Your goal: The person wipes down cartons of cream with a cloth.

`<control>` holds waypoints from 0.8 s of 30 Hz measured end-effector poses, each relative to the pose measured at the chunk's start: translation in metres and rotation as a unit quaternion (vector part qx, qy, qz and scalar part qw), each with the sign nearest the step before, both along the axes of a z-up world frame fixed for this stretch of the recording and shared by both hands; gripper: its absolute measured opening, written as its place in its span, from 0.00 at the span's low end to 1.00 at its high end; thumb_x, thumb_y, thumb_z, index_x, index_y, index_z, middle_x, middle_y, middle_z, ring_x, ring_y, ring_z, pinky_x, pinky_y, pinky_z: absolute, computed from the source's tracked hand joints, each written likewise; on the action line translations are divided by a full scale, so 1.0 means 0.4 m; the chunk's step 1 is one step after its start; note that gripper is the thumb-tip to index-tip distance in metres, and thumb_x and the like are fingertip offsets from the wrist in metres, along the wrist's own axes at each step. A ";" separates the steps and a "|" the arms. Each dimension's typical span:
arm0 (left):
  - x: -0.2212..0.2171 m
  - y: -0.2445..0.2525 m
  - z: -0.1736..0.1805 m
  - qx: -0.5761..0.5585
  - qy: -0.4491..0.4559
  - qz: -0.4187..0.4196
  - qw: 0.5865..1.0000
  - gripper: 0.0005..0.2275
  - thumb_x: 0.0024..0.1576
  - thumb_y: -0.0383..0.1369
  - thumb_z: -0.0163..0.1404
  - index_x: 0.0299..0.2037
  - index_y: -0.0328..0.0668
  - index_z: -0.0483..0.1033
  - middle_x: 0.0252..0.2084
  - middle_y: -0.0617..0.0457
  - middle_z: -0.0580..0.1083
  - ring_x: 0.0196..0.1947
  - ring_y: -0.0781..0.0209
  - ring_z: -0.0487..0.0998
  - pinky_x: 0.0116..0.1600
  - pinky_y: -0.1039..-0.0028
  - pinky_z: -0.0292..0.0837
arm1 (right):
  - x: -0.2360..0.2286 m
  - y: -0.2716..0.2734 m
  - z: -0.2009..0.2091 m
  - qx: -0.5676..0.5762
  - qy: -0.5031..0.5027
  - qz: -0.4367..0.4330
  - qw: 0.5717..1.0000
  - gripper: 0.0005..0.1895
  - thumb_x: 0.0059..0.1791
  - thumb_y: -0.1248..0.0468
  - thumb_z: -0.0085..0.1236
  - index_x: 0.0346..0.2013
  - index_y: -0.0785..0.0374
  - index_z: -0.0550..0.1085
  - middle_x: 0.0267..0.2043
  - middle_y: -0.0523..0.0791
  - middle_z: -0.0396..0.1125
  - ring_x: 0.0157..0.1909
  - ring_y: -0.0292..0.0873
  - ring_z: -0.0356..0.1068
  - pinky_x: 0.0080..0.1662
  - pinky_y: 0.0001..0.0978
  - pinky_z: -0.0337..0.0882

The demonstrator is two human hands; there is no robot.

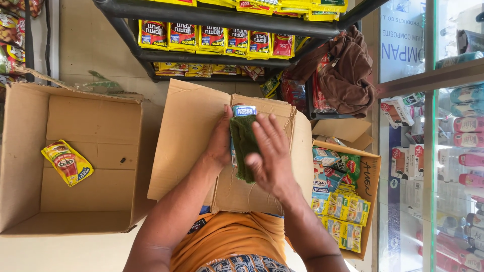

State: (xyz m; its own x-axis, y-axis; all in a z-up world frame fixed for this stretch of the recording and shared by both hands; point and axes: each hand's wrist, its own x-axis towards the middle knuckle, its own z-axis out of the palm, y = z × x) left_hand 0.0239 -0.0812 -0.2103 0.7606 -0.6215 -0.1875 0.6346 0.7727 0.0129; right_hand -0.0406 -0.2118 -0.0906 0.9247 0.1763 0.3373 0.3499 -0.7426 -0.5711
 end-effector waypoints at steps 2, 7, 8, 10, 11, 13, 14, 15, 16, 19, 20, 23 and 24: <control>0.004 -0.002 0.003 0.045 -0.005 0.017 0.999 0.26 0.63 0.56 0.43 0.60 0.42 0.67 0.54 0.46 0.75 0.52 0.51 0.78 0.59 0.59 0.76 | -0.036 0.016 -0.013 -0.051 0.017 0.042 0.998 0.36 0.59 0.43 0.40 0.70 0.70 0.62 0.74 0.59 0.55 0.78 0.66 0.51 0.75 0.58 0.52; -0.007 -0.009 -0.025 0.162 -0.032 0.051 0.985 0.25 0.64 0.54 0.44 0.63 0.44 0.67 0.54 0.47 0.75 0.51 0.52 0.77 0.58 0.59 0.75 | -0.072 0.037 -0.053 -0.123 0.087 0.086 0.985 0.52 0.55 0.30 0.28 0.76 0.72 0.48 0.80 0.63 0.41 0.82 0.68 0.37 0.76 0.60 0.41; -0.005 -0.007 -0.021 0.145 -0.042 0.048 0.987 0.25 0.66 0.53 0.42 0.63 0.44 0.66 0.55 0.46 0.74 0.53 0.52 0.76 0.59 0.58 0.74 | -0.063 0.037 -0.058 -0.119 0.095 0.074 0.986 0.52 0.55 0.31 0.27 0.76 0.73 0.48 0.80 0.64 0.40 0.82 0.68 0.37 0.76 0.61 0.41; -0.003 -0.007 -0.015 0.129 -0.054 0.043 0.989 0.24 0.67 0.53 0.39 0.63 0.45 0.65 0.56 0.45 0.73 0.54 0.51 0.75 0.61 0.57 0.73 | -0.025 0.038 -0.068 -0.114 0.101 0.060 0.986 0.52 0.55 0.31 0.25 0.76 0.73 0.47 0.80 0.65 0.40 0.82 0.69 0.37 0.77 0.61 0.41; -0.002 -0.008 -0.012 0.119 -0.075 0.040 0.989 0.24 0.68 0.52 0.37 0.64 0.43 0.65 0.60 0.46 0.72 0.58 0.53 0.74 0.64 0.59 0.71 | 0.004 0.040 -0.073 -0.117 0.097 0.053 0.987 0.52 0.55 0.31 0.25 0.76 0.74 0.47 0.80 0.65 0.39 0.82 0.69 0.37 0.76 0.61 0.41; -0.003 -0.005 0.002 0.110 -0.096 0.035 0.989 0.25 0.69 0.51 0.35 0.65 0.41 0.65 0.63 0.47 0.71 0.62 0.54 0.73 0.68 0.61 0.69 | 0.048 0.046 -0.081 -0.117 0.093 0.047 0.988 0.53 0.55 0.31 0.26 0.76 0.75 0.46 0.80 0.66 0.38 0.82 0.69 0.36 0.76 0.61 0.41; -0.004 -0.005 0.013 0.149 -0.088 0.047 0.984 0.24 0.68 0.50 0.34 0.66 0.43 0.64 0.65 0.49 0.70 0.63 0.55 0.72 0.68 0.61 0.68 | 0.063 0.048 -0.085 -0.109 0.082 0.032 0.990 0.52 0.56 0.32 0.28 0.76 0.75 0.46 0.80 0.65 0.37 0.82 0.69 0.36 0.76 0.59 0.42; -0.004 -0.004 0.023 0.187 -0.080 0.059 0.977 0.24 0.68 0.49 0.33 0.68 0.45 0.63 0.66 0.50 0.69 0.64 0.56 0.71 0.68 0.62 0.66 | 0.079 0.051 -0.088 -0.101 0.070 0.016 0.992 0.51 0.56 0.33 0.30 0.76 0.74 0.46 0.80 0.65 0.37 0.82 0.69 0.35 0.77 0.57 0.42; -0.010 -0.001 0.025 0.187 -0.080 0.059 0.977 0.24 0.68 0.49 0.33 0.68 0.45 0.63 0.66 0.50 0.69 0.64 0.56 0.71 0.68 0.62 0.66 | 0.069 0.056 -0.085 -0.100 0.071 0.017 0.992 0.51 0.56 0.33 0.30 0.76 0.74 0.46 0.80 0.65 0.37 0.82 0.69 0.35 0.77 0.57 0.42; -0.007 -0.006 -0.010 0.194 -0.083 0.060 0.976 0.23 0.68 0.48 0.35 0.66 0.43 0.65 0.63 0.51 0.71 0.62 0.59 0.73 0.67 0.64 0.68 | 0.038 0.056 -0.079 -0.109 0.078 -0.001 0.991 0.46 0.58 0.41 0.41 0.75 0.76 0.48 0.80 0.65 0.38 0.82 0.68 0.36 0.76 0.57 0.42; -0.016 -0.011 -0.049 0.168 -0.080 0.066 0.980 0.23 0.71 0.49 0.36 0.65 0.39 0.66 0.60 0.49 0.72 0.59 0.58 0.74 0.65 0.63 0.70 | 0.009 0.050 -0.080 -0.084 0.091 0.011 0.992 0.42 0.58 0.47 0.43 0.75 0.77 0.48 0.79 0.66 0.39 0.81 0.69 0.36 0.77 0.56 0.42; -0.019 -0.018 -0.060 0.169 -0.054 0.073 0.981 0.22 0.71 0.49 0.39 0.62 0.38 0.67 0.54 0.47 0.74 0.52 0.56 0.77 0.60 0.63 0.74 | -0.066 0.045 -0.065 -0.046 0.103 0.032 0.993 0.37 0.59 0.56 0.44 0.74 0.78 0.49 0.79 0.67 0.40 0.81 0.71 0.37 0.77 0.57 0.41; -0.008 -0.019 -0.042 0.195 -0.036 0.071 0.978 0.22 0.68 0.49 0.40 0.61 0.40 0.67 0.51 0.46 0.76 0.48 0.56 0.79 0.56 0.63 0.76 | -0.083 0.046 -0.057 -0.034 0.095 0.038 0.994 0.34 0.59 0.59 0.43 0.73 0.79 0.49 0.78 0.68 0.41 0.81 0.71 0.37 0.78 0.58 0.40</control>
State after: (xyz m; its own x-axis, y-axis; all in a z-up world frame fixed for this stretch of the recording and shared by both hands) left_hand 0.0207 -0.0887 -0.2273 0.8540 -0.4010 -0.3313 0.5079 0.7807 0.3642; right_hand -0.0739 -0.1933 -0.1134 0.9541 0.2638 0.1420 0.2961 -0.7580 -0.5812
